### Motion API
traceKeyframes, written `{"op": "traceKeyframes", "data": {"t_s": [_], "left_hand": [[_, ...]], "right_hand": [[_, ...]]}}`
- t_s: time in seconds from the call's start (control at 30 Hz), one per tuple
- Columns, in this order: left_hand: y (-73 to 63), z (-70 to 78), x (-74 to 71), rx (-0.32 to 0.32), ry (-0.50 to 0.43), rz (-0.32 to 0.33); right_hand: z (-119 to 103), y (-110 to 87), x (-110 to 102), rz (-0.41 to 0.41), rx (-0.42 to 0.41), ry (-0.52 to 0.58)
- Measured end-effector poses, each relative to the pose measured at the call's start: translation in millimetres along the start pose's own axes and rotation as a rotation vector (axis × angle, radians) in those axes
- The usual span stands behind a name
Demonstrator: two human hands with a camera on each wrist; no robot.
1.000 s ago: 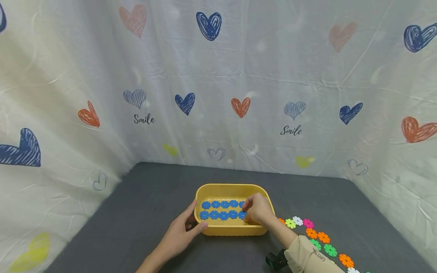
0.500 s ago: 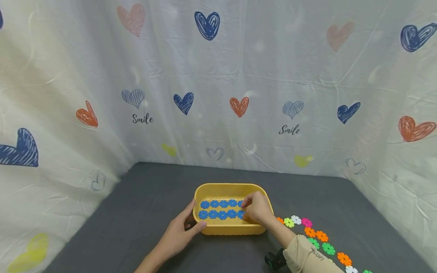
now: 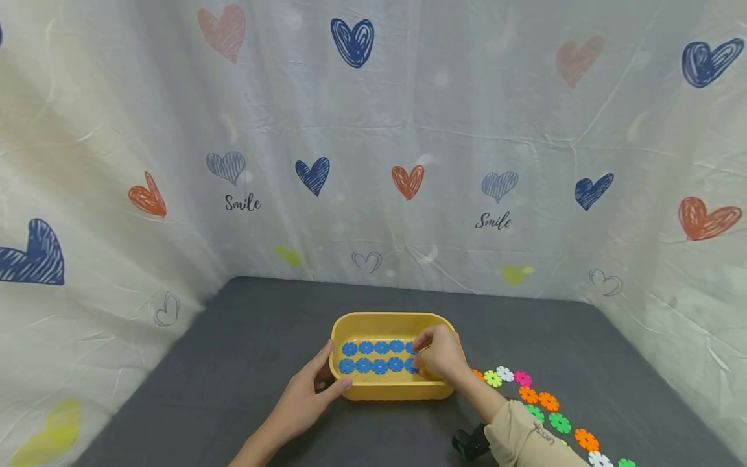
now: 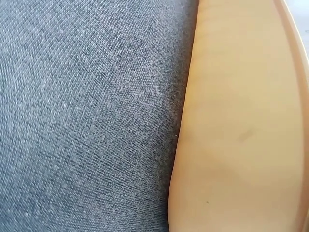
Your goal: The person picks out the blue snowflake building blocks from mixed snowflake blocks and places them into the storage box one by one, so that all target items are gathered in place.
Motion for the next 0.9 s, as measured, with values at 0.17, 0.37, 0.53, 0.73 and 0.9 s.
{"op": "traceKeyframes", "data": {"t_s": [0.17,0.37,0.53,0.73,0.9], "left_hand": [[0.0,-2.0,0.2,0.024,-0.02,-0.004],[0.3,-2.5,0.6,0.033,-0.027,0.003],[-0.3,-3.5,1.0,0.034,-0.021,-0.002],[-1.3,-2.1,0.6,0.039,-0.042,-0.005],[-1.5,-1.3,0.0,0.026,-0.036,-0.003]], "right_hand": [[-2,-0.6,-2,0.007,-0.008,0.012],[-4,-1.8,-6,0.04,0.004,0.045],[-7,-4.4,-9,0.063,0.004,0.067],[-9,-10.4,-14,0.083,-0.015,0.114],[-11,-17.5,-18,0.102,-0.01,0.148]]}}
Point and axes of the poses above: each hand's wrist, its own y-axis towards the middle knuckle, its own x-axis out of the palm, z = x × y, the point moved 4 cm from there along y, towards the middle knuckle, and after that the axes turned 8 degrees about y, right-handed, at the moved point
